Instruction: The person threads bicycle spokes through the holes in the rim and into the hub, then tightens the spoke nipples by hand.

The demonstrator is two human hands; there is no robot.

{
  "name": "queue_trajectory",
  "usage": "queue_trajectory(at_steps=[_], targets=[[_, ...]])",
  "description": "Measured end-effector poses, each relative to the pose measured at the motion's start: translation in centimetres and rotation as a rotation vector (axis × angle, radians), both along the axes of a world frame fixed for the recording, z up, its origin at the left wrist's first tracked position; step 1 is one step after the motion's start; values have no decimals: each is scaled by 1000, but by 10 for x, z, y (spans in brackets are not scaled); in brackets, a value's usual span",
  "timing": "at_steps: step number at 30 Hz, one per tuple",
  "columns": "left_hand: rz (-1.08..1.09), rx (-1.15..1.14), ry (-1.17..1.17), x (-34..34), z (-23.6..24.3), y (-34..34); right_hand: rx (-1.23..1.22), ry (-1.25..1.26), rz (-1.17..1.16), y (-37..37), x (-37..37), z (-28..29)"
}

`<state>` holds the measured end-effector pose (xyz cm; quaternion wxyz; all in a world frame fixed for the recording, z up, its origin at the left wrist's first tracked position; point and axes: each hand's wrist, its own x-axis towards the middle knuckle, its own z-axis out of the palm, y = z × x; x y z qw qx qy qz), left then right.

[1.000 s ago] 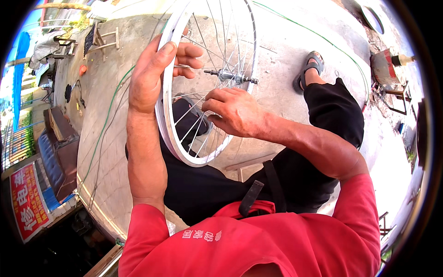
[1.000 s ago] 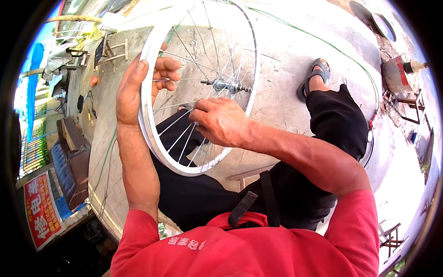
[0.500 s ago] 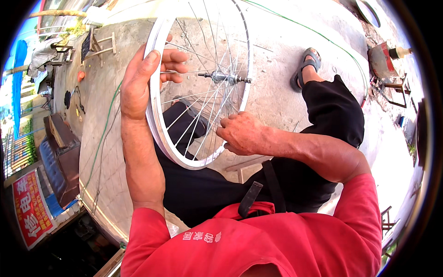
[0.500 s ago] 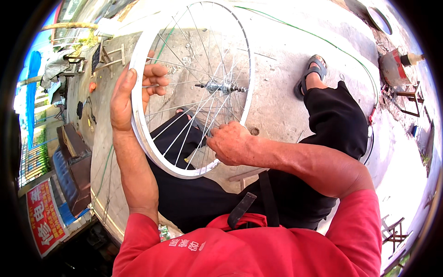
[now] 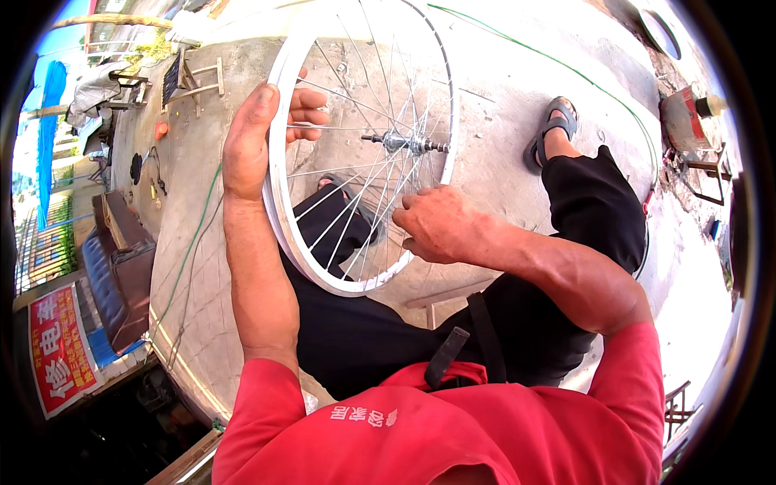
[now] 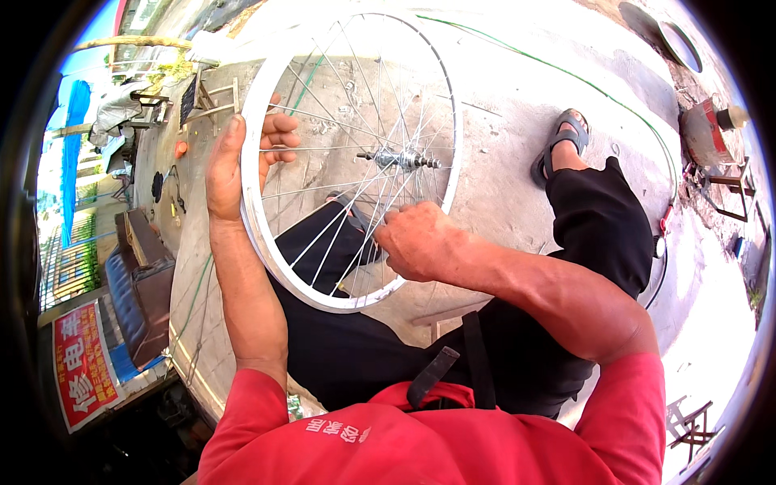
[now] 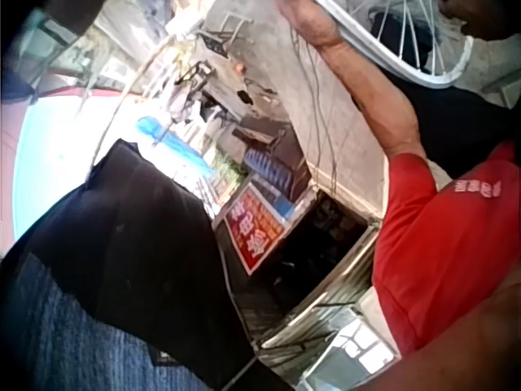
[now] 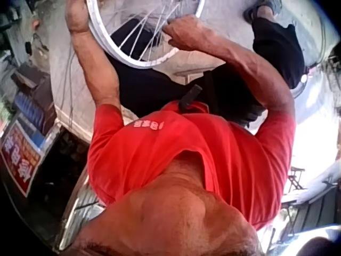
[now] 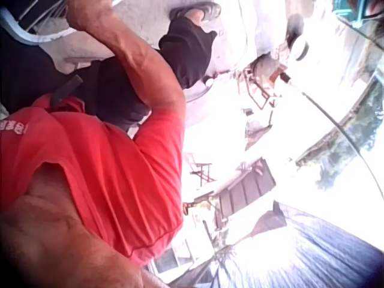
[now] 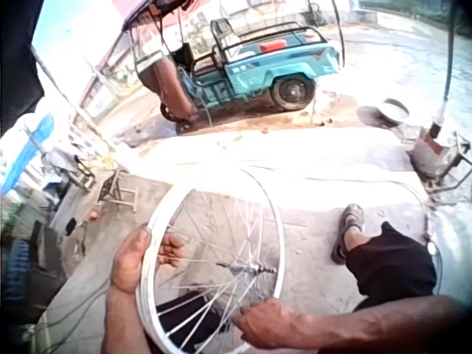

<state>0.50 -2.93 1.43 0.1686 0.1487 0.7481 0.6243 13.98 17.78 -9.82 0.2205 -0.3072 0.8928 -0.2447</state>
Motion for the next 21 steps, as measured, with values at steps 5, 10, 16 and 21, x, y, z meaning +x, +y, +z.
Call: queue_trajectory(at_steps=[5, 10, 16, 21], targets=[[3, 36, -43, -7, -2, 0, -83, 5, -154, 13, -21, 15], [36, 64, -76, -7, -3, 4, -171, 50, -324, 17, -44, 13], [-5, 37, -48, -7, -1, 7, -226, 125, -318, 18, -64, -2], [-42, 64, -58, -6, -2, 10, -258, 207, -209, 4, -66, -24]])
